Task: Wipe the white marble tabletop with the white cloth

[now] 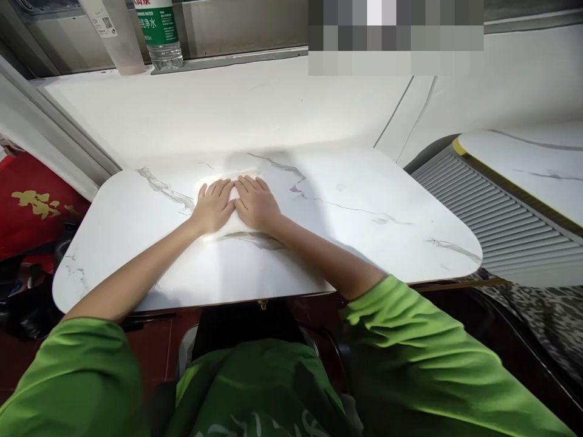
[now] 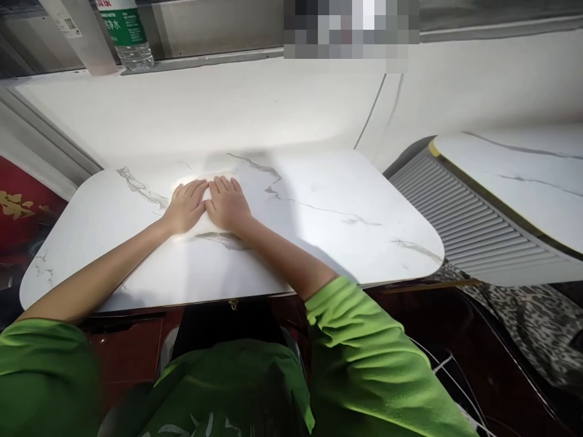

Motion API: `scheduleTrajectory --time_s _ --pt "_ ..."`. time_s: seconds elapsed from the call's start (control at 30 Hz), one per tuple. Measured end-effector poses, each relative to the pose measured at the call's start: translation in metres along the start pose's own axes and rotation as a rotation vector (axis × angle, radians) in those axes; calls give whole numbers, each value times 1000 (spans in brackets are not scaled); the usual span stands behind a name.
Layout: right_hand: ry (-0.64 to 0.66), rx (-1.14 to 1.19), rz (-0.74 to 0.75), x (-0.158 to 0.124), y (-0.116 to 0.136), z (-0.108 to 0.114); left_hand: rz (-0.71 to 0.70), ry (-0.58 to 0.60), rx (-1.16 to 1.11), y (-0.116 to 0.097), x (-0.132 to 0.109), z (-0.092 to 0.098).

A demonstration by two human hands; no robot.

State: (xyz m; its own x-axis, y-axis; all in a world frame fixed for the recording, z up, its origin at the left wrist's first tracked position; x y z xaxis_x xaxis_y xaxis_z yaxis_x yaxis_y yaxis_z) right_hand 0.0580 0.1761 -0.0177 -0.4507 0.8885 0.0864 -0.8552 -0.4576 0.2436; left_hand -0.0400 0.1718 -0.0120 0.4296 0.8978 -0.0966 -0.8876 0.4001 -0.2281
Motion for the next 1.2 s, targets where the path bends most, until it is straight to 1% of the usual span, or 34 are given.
scheduleTrajectory --time_s 0.2,0.33,0.47,0.57,0.73,0.93,1.07,1.2 --pt "5 5 8 -57 36 -1 -16 30 36 -19 -61 -10" --pt "4 -8 30 -90 57 0 -59 4 42 -31 -98 -15" --pt "45 -12 71 -106 73 -2 -46 -21 23 -38 -125 -15" --pt "30 -15 111 -108 80 -3 4 -39 4 -38 -136 -13" --pt "-5 -24 160 -103 84 -6 76 -13 20 -32 -140 -14" --pt "8 -36 180 -88 87 -7 115 53 1 -15 -125 -12" --pt "44 -42 165 -60 90 -9 150 35 9 7 -107 -6" --pt "60 -28 156 -17 90 -13 175 -32 24 41 -83 3"
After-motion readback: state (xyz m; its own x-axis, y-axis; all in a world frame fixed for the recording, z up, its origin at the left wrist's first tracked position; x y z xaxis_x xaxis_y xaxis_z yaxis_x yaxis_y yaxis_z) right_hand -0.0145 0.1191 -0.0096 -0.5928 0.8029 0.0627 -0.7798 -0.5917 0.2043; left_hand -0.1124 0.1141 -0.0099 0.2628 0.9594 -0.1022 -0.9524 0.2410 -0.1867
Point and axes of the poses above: each hand's wrist, its own x-axis towards the middle knuckle, its own z-axis out of the back of the hand, y = z × x, the point moved 7 cm from there along x, towards the middle knuckle, and after that the axes turned 11 degrees about y, right-handed, at the moved point
